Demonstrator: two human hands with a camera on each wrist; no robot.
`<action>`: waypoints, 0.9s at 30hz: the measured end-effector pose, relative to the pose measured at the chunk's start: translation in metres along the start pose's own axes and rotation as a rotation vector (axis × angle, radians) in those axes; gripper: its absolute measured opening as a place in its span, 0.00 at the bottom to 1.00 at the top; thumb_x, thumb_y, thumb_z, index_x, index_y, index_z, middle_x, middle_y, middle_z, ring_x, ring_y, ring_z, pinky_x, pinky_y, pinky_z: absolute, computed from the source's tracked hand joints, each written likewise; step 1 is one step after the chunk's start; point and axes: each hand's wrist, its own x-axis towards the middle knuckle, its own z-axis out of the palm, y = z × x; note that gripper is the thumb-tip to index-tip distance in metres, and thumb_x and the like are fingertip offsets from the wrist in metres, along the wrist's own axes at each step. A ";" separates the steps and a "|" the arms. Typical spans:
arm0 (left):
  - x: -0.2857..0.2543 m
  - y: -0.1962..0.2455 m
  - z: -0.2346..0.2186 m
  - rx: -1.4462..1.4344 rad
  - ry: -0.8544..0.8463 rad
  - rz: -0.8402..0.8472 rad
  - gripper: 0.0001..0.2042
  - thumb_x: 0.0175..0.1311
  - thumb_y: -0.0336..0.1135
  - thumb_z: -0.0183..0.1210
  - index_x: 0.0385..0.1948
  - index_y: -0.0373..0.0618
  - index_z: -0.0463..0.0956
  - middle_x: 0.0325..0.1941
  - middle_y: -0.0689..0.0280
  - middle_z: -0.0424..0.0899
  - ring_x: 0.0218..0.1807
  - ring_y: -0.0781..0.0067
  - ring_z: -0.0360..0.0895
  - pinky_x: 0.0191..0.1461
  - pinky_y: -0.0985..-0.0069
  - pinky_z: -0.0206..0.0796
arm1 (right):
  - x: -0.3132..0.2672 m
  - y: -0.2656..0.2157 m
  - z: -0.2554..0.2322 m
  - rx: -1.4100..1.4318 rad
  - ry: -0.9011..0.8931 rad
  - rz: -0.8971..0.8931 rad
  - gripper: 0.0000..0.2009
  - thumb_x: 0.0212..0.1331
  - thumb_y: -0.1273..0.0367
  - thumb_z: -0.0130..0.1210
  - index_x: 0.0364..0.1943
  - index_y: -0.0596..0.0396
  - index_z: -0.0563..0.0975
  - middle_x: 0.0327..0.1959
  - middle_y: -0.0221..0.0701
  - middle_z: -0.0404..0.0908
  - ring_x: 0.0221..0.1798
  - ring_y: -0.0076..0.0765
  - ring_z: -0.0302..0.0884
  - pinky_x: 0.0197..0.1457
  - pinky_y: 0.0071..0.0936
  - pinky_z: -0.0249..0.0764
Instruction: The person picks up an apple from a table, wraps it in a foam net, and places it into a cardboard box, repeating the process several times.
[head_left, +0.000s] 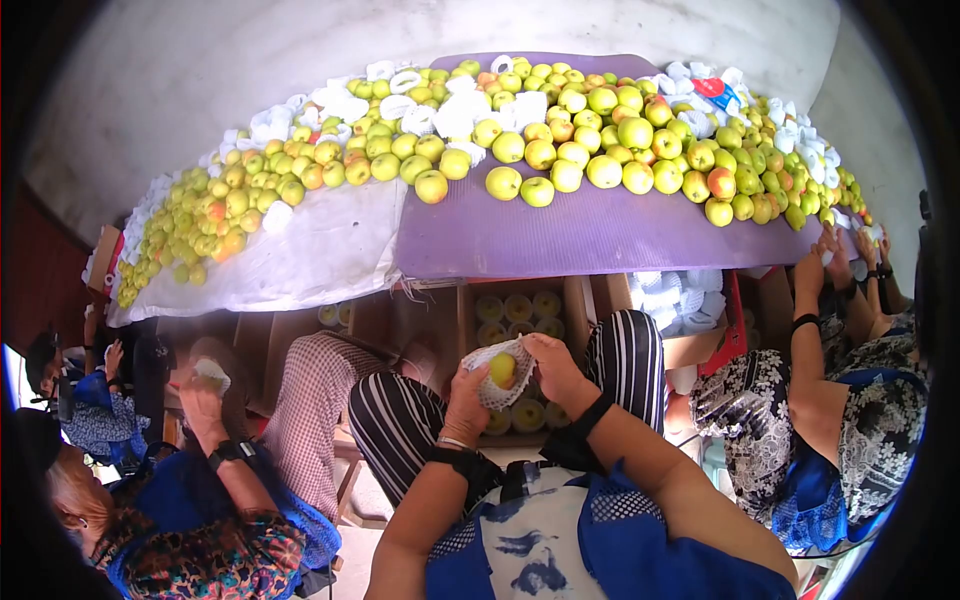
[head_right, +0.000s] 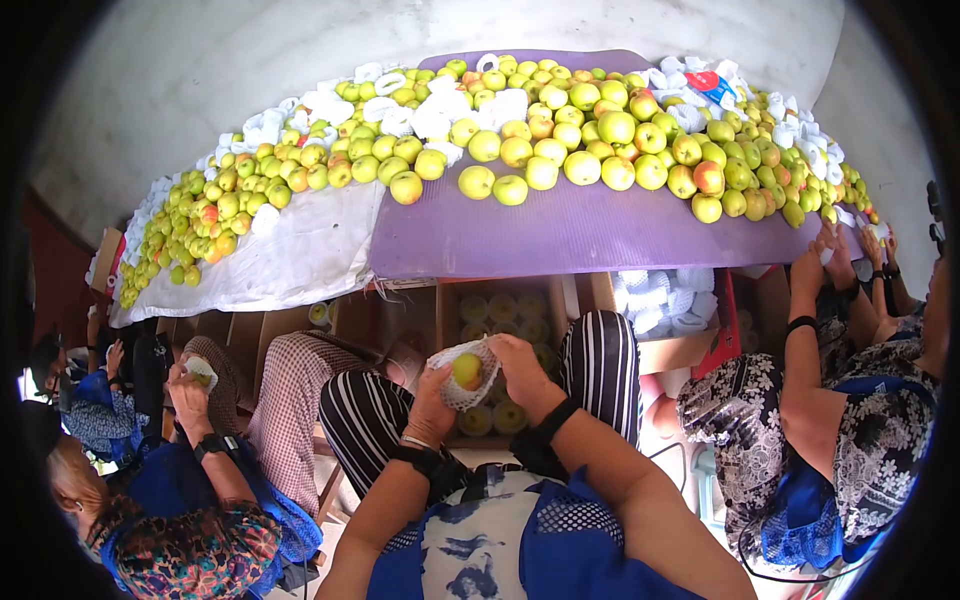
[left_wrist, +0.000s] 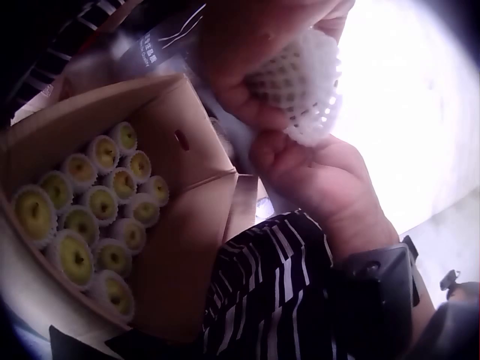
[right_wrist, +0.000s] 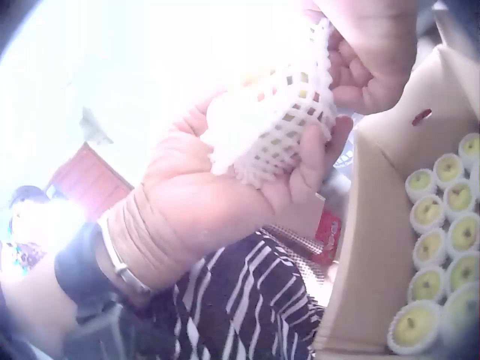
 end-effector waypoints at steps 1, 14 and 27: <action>-0.002 0.002 0.001 -0.023 -0.009 0.003 0.19 0.55 0.34 0.49 0.48 0.38 0.64 0.48 0.58 0.73 0.49 0.64 0.72 0.55 0.69 0.64 | 0.000 -0.001 0.000 -0.001 0.000 0.000 0.08 0.57 0.68 0.48 0.32 0.58 0.74 0.29 0.26 0.75 0.30 0.21 0.72 0.33 0.19 0.68; -0.001 0.002 -0.003 -0.269 0.036 0.029 0.21 0.56 0.39 0.47 0.49 0.37 0.64 0.51 0.55 0.71 0.53 0.56 0.69 0.59 0.60 0.58 | -0.008 -0.012 0.005 -0.195 -0.077 0.183 0.06 0.54 0.70 0.50 0.34 0.56 0.73 0.32 0.28 0.75 0.30 0.22 0.72 0.31 0.21 0.71; -0.004 0.004 0.015 -0.366 0.063 -0.126 0.23 0.61 0.47 0.44 0.52 0.40 0.63 0.54 0.57 0.69 0.57 0.56 0.65 0.62 0.58 0.54 | -0.011 -0.001 0.017 -0.717 0.069 -0.399 0.11 0.55 0.67 0.49 0.34 0.63 0.73 0.23 0.29 0.74 0.26 0.20 0.69 0.30 0.20 0.67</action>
